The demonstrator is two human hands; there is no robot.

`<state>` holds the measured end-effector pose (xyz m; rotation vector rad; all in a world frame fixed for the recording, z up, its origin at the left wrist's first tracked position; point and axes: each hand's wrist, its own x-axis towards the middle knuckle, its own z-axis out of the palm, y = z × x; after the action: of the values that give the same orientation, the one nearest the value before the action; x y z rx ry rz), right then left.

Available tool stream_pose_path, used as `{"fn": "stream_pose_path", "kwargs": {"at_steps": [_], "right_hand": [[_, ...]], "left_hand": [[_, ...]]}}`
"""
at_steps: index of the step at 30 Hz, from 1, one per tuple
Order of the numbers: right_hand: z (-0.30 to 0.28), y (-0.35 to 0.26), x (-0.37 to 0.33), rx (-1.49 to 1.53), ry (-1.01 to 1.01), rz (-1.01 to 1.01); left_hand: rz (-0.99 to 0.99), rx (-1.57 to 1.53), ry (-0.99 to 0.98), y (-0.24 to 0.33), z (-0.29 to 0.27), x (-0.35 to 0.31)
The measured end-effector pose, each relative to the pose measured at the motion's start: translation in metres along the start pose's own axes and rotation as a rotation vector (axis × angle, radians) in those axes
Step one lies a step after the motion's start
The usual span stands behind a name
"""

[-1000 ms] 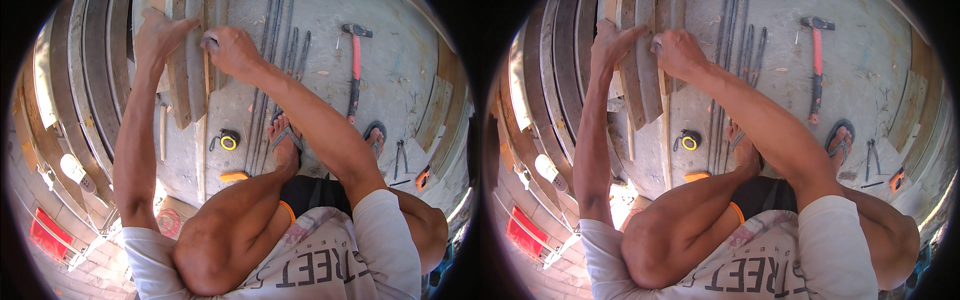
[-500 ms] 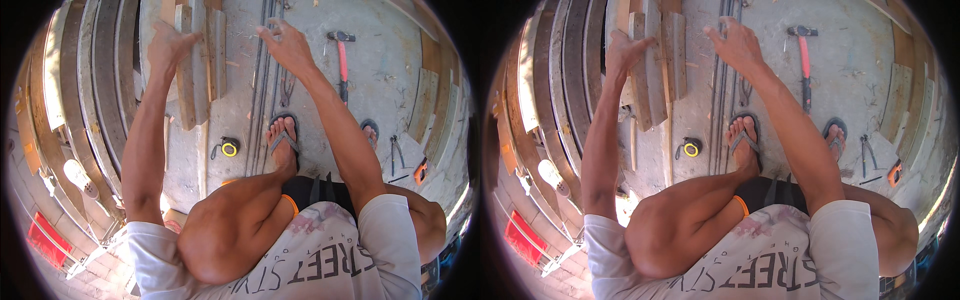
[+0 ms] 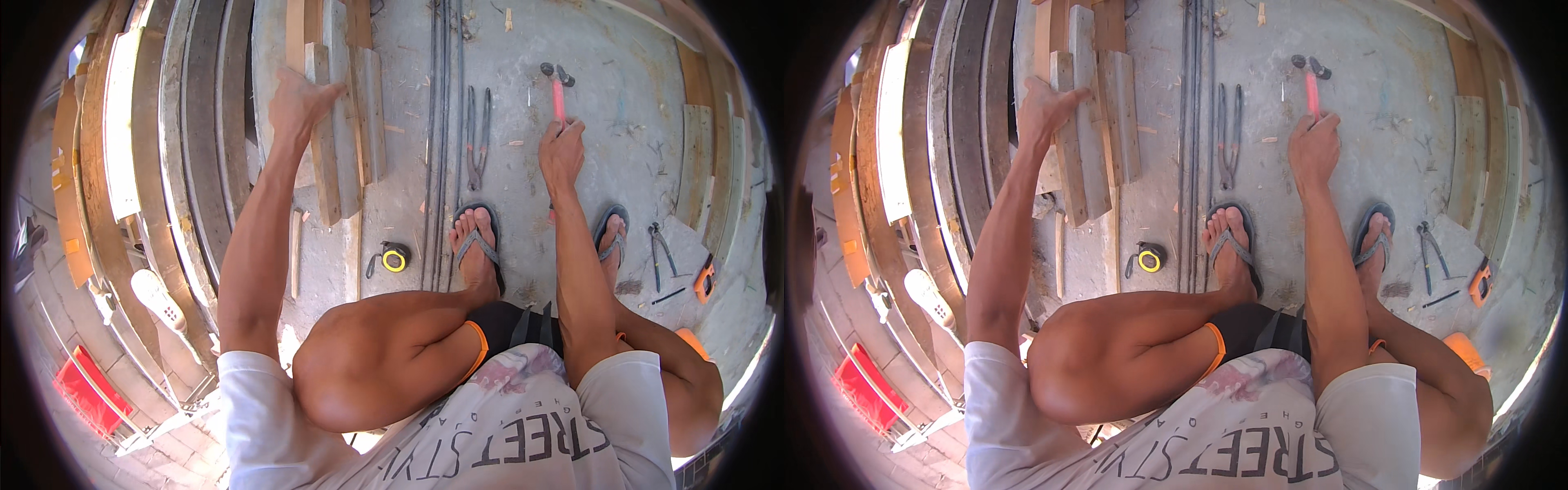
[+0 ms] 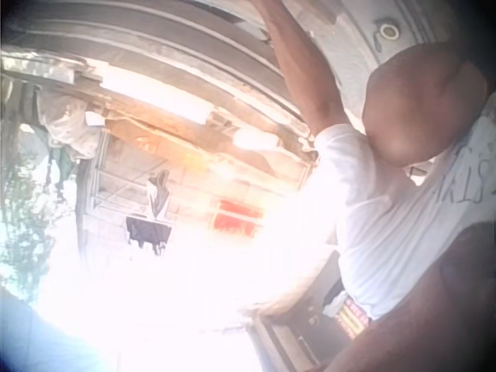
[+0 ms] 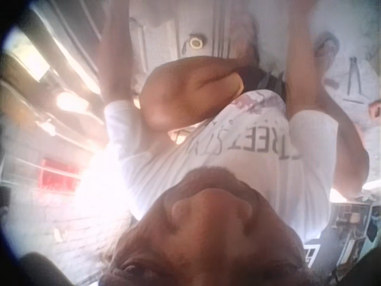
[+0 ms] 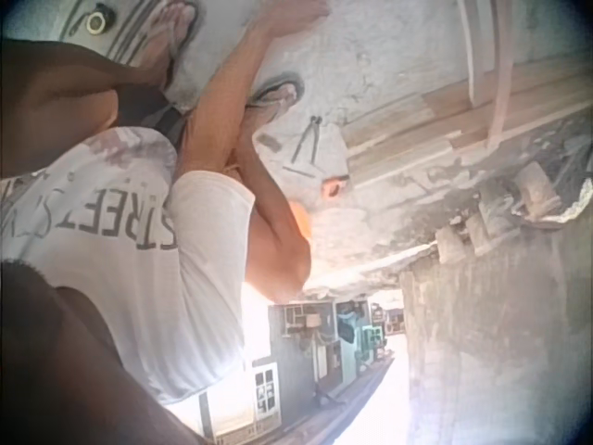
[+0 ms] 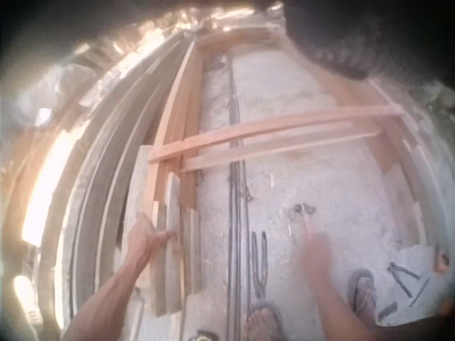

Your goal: The person measures a wooden frame with a tape measure, then uses a hammer to drive nails into the wood to secure the pieces together. The person repeatedly picks up nails and hammers them into the frame while adjusting the wood's position.

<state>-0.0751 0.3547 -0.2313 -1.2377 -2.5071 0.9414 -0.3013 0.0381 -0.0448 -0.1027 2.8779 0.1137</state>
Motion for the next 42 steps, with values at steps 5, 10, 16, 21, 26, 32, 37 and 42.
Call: {"fn": "stream_pose_path", "kwargs": {"at_steps": [5, 10, 16, 21, 26, 32, 37, 42], "right_hand": [[-0.017, -0.079, -0.095, 0.697, -0.536, 0.381], [0.010, -0.134, -0.169, 0.842, -0.778, 0.259], [0.025, -0.172, -0.191, 1.035, -0.758, 0.441], [-0.003, -0.182, -0.181, 1.232, -0.749, 0.686], [-0.009, -0.197, -0.182, 1.322, -0.664, 0.955], [-0.012, -0.189, -0.180, 1.227, -0.726, 0.804], [-0.003, -0.215, -0.198, 1.325, -0.825, 0.859], [-0.013, -0.198, -0.182, 1.411, -0.644, 0.816]], "left_hand": [[-0.001, -0.017, -0.013, -0.002, -0.005, -0.007], [-0.003, -0.004, -0.009, 0.002, -0.007, -0.007], [-0.034, -0.010, 0.001, 0.004, -0.002, -0.005], [-0.014, 0.000, 0.021, -0.011, 0.003, -0.001], [-0.016, 0.005, 0.020, -0.006, 0.003, 0.000], [-0.025, 0.015, 0.025, -0.011, 0.005, 0.002], [-0.008, 0.042, 0.050, -0.006, 0.007, 0.004], [0.000, 0.021, 0.048, -0.016, 0.009, 0.001]]}}
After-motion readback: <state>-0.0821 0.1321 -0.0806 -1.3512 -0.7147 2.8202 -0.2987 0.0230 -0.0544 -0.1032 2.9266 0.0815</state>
